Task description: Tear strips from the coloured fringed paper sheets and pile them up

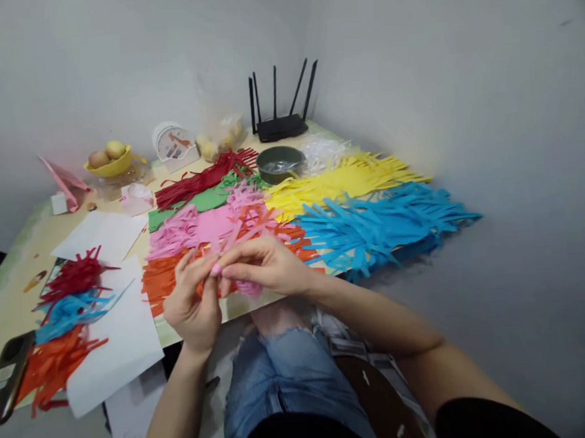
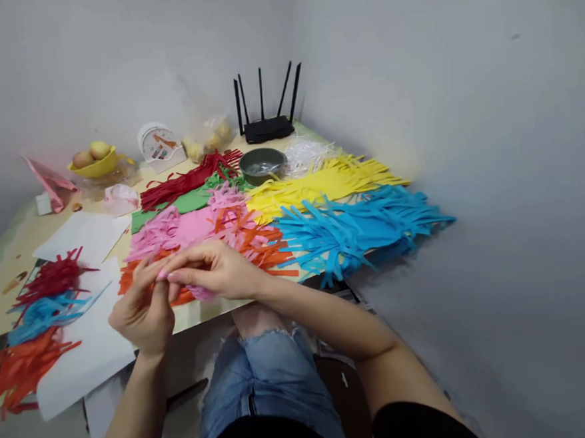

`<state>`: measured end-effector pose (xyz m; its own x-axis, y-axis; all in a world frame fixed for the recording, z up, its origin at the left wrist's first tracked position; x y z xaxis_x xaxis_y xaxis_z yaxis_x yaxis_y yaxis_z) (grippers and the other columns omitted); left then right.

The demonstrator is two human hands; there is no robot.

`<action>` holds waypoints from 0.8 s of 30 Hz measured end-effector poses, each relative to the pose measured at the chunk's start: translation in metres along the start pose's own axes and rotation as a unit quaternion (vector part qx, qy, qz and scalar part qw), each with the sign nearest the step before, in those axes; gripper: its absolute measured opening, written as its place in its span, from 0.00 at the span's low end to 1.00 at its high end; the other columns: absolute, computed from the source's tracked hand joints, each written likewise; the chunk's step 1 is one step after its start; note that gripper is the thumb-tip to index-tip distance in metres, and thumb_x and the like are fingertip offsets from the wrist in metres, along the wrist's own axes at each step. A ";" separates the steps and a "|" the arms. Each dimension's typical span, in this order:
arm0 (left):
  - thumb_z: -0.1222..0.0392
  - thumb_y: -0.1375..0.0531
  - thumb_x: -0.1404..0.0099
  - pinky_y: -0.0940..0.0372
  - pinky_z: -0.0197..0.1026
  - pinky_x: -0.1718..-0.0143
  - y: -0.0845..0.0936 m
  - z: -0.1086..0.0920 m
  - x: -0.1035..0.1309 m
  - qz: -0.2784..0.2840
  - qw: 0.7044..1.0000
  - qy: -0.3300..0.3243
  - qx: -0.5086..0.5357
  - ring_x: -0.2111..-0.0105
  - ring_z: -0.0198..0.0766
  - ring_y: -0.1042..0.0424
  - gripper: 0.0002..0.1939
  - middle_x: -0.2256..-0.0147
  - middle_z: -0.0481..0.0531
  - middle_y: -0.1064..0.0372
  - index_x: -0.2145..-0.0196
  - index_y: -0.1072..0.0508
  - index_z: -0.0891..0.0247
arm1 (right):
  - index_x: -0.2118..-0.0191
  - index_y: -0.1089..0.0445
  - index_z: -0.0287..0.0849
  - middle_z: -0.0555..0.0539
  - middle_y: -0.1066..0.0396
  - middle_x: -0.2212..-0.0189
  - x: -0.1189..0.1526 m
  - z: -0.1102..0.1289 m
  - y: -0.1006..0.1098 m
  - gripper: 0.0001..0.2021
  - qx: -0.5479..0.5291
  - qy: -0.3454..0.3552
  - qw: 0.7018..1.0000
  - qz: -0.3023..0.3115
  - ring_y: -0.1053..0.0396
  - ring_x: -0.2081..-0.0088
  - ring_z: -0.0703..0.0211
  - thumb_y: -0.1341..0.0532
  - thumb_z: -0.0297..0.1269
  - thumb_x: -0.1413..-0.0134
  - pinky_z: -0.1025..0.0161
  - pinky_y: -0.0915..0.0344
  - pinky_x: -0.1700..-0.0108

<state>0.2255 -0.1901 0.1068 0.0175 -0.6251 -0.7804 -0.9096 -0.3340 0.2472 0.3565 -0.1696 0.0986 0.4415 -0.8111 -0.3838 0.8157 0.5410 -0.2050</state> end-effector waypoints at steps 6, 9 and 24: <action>0.54 0.36 0.34 0.25 0.46 0.54 -0.020 0.028 -0.001 -0.033 0.975 0.205 0.083 0.59 0.44 0.20 0.11 0.60 0.53 0.19 0.59 0.18 0.60 | 0.57 0.35 0.41 0.48 0.25 0.63 -0.010 0.019 0.023 0.08 0.224 0.046 0.971 -0.073 0.24 0.63 0.64 0.40 0.39 0.36 0.67 0.29 0.60; 0.54 0.35 0.35 0.25 0.47 0.54 -0.029 0.038 0.000 -0.060 0.972 0.210 0.083 0.57 0.46 0.20 0.10 0.59 0.53 0.19 0.59 0.18 0.60 | 0.57 0.35 0.41 0.47 0.26 0.62 -0.015 0.018 0.032 0.06 0.302 0.064 0.948 -0.075 0.25 0.62 0.64 0.43 0.39 0.34 0.65 0.30 0.57; 0.57 0.30 0.41 0.28 0.47 0.50 -0.042 0.097 -0.065 -0.112 0.927 0.251 0.257 0.71 0.32 0.28 0.08 0.76 0.42 0.33 0.71 0.25 0.62 | 0.45 0.29 0.32 0.37 0.25 0.48 -0.124 0.001 0.285 0.21 0.698 -0.191 0.667 -0.178 0.29 0.45 0.56 0.56 0.34 0.28 0.63 0.37 0.43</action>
<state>0.2222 -0.0666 0.0914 0.3024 -0.8730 -0.3826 -0.9354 -0.1947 -0.2952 0.5351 0.0850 0.0886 -0.0266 -0.9745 -0.2226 0.3310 -0.2187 0.9179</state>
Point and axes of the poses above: each hand's wrist, its own x-axis away from the middle knuckle, its own y-axis out of the back of the hand, z = x × y, the point moved 8 cm from there along -x, towards the middle knuckle
